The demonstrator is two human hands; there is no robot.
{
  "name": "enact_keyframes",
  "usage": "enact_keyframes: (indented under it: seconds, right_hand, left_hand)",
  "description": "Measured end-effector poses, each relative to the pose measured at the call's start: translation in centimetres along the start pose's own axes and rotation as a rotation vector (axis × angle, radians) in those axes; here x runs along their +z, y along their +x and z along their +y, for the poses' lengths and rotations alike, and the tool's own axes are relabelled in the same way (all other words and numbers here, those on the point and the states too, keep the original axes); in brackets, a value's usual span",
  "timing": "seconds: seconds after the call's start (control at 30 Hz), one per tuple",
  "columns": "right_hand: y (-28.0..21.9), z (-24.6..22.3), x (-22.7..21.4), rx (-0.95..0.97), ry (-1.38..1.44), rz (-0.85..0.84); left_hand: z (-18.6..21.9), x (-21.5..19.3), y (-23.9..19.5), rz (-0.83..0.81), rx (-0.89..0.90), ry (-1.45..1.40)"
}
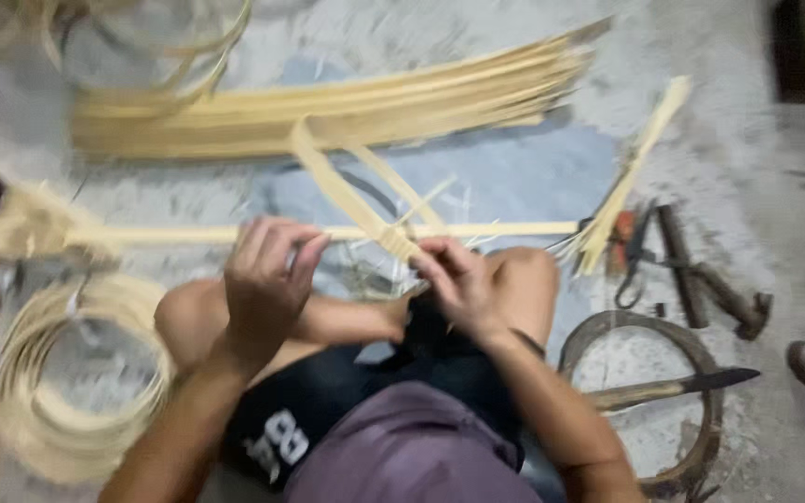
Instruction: The person sits on the floor and bends long bamboo strips into circular rings. They join the ends of each strip by hand, then place the finished rings aside. The process is repeated with multiple strips.
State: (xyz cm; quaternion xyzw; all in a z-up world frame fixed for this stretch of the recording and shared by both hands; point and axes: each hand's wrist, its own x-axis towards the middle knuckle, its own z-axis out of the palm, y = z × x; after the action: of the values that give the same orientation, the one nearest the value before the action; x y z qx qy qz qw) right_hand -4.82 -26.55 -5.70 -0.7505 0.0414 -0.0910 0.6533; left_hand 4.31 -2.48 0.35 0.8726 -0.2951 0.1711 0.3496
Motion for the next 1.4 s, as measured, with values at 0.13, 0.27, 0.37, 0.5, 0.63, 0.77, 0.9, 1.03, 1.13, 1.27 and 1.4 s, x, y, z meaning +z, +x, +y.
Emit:
enact_keyframes:
  seconds: [0.13,0.27,0.37,0.5,0.63,0.77,0.9,1.03,1.13,1.27,1.4]
  right_hand:
    - [-1.7,2.9,2.7,-0.061,0.003,0.100]
    - [-2.5,1.7,1.9,-0.124,-0.023,0.257]
    - [-2.6,-1.0,-0.2,-0.428,-0.174,0.162]
    - [-0.8,-4.4,-1.2,-0.784,-0.240,-0.168]
    - [-2.4,-5.6,-1.5,-0.618,-0.343,-0.491]
    - [-0.1,-6.6,-4.3,0.221,-1.390,-0.346]
    - [2.0,-3.9,-8.5,-0.641,-0.796,0.177]
    - [3.3,-0.5,-10.7,0.075,0.083,0.061]
    - [2.9,2.2,-9.9,0.134,0.111,0.046]
    - [1.3,2.8,-8.3,0.169,0.111,0.039]
    - [-0.8,2.0,-6.4,0.302,0.057,-0.063]
  left_hand:
    - [2.4,3.9,0.4,-0.288,-0.436,-1.035]
    - [0.9,5.6,-0.5,-0.324,-0.602,-1.335]
    - [0.3,5.0,-1.6,-0.430,-0.670,-1.361]
    - [2.1,3.7,-0.8,-0.587,-0.616,-1.228]
    - [3.5,2.1,-1.6,-0.673,-0.706,-1.102]
    - [-0.9,-2.0,1.3,-0.482,-0.661,-1.033]
    - [-3.4,-1.8,1.5,-0.539,-0.795,-1.289]
    - [-3.4,-0.3,3.1,-0.387,-0.657,-1.202]
    - [-4.7,1.2,3.3,-0.316,-0.258,-0.322]
    - [-6.6,2.9,3.4,-0.215,-0.121,0.174]
    - [-7.4,3.5,4.6,-0.086,-0.138,0.226]
